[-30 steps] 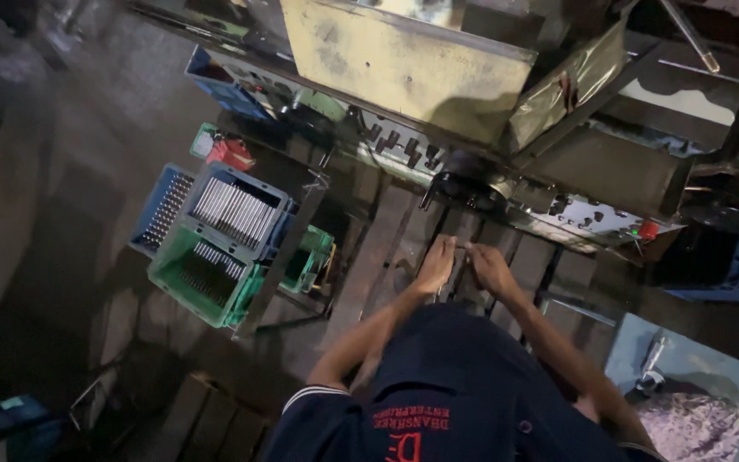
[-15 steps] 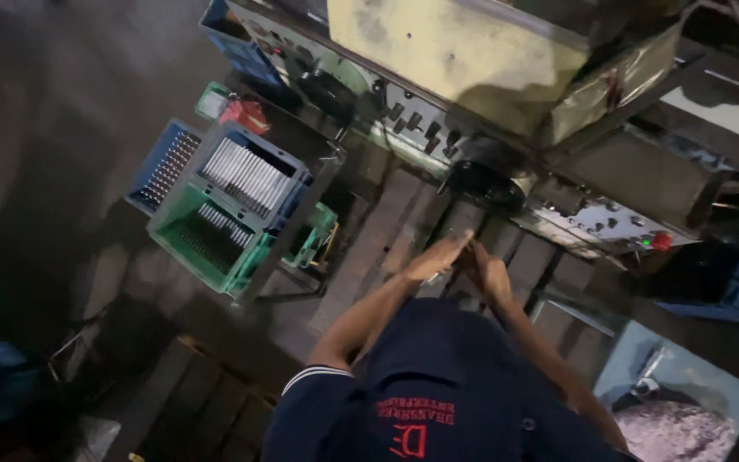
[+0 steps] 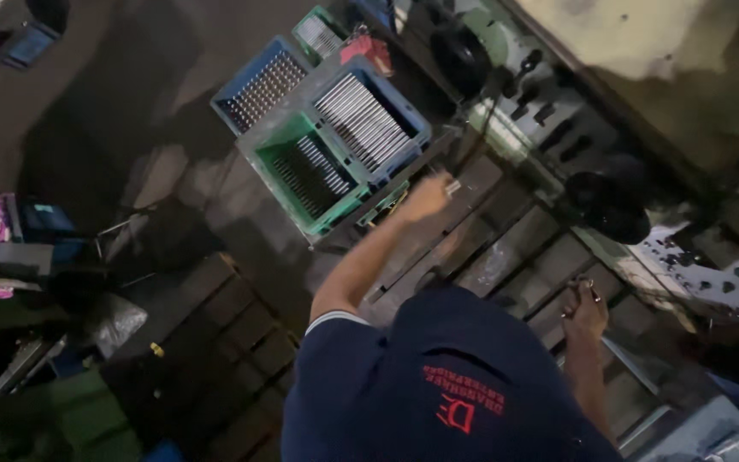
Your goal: The person repeatedly picks up cylindrical metal parts from a green crate, places them into a grinding machine, and then removes them. The person handles the parts one at a time in a repetitive cycle.
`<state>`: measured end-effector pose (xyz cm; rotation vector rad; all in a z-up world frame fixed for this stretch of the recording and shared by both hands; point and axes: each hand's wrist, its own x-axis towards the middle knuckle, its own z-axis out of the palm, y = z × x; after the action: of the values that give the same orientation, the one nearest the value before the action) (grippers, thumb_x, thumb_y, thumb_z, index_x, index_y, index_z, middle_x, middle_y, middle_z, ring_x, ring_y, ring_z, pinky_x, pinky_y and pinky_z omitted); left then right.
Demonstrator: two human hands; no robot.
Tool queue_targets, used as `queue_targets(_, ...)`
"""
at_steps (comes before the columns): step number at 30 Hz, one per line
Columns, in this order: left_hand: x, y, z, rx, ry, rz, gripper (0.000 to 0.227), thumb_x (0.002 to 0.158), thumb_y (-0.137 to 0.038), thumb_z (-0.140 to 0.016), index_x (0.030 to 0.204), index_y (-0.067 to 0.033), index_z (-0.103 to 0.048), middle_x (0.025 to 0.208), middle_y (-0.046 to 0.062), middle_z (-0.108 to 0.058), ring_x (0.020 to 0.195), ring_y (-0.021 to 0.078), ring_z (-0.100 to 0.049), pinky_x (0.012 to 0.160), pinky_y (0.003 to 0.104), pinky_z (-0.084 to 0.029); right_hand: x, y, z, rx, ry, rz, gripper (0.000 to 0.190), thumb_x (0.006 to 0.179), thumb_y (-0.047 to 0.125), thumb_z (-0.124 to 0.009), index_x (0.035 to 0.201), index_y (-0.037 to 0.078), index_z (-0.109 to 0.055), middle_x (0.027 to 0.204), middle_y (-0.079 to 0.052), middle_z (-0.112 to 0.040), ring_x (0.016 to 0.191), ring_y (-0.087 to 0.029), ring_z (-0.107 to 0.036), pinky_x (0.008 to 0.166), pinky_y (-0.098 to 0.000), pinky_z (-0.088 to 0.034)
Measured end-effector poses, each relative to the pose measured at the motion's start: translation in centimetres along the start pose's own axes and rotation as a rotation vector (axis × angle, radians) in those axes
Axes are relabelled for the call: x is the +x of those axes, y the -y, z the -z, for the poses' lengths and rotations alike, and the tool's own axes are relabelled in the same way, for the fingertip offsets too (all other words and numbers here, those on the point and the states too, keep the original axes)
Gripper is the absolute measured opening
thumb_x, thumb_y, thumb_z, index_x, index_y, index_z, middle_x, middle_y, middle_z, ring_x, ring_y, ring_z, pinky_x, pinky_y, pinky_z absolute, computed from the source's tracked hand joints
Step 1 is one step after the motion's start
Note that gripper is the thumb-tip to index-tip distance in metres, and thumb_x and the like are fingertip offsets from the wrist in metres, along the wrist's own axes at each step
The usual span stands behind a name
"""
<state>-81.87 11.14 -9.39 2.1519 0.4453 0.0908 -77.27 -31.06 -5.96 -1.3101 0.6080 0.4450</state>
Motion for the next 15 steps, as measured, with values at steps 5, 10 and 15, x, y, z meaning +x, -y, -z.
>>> queue_targets(5,7.2,6.6,12.1,0.190,-0.317,-0.033,0.046,0.083,0.003,-0.055,0.126,-0.0081,-0.066,0.106,0.028,-0.071,0.103,0.0461,-0.067,0.091,0.053,-0.052,-2.8,-2.8,-1.6,-0.036,0.001,0.011,0.020,0.107,0.022,-0.067,0.116,0.005,-0.066,0.095,-0.006,-0.068,0.064,-0.015,-0.049,0.054,-0.0334,-0.039)
queue_targets(10,10.4,11.0,18.3,0.392,-0.442,0.031,0.045,0.087,0.007,-0.052,0.126,-0.0121,-0.065,0.109,0.022,-0.068,0.103,0.0429,-0.066,0.086,0.053,-0.053,-5.6,-5.3,-2.5,-0.142,-0.014,-0.048,0.021,0.106,0.022,-0.064,0.119,0.006,-0.067,0.095,-0.005,-0.064,0.066,-0.012,-0.048,0.057,-0.0312,-0.040)
queue_targets(15,12.3,13.1,18.8,0.664,-0.422,0.037,0.037,0.088,0.001,-0.055,0.124,-0.0069,-0.062,0.116,0.019,-0.065,0.105,0.0389,-0.066,0.085,0.047,-0.055,-7.0,-5.5,-3.0,-0.205,-0.043,-0.107,0.021,0.106,0.023,-0.062,0.120,0.008,-0.065,0.094,-0.001,-0.063,0.062,-0.010,-0.045,0.055,-0.0305,-0.040)
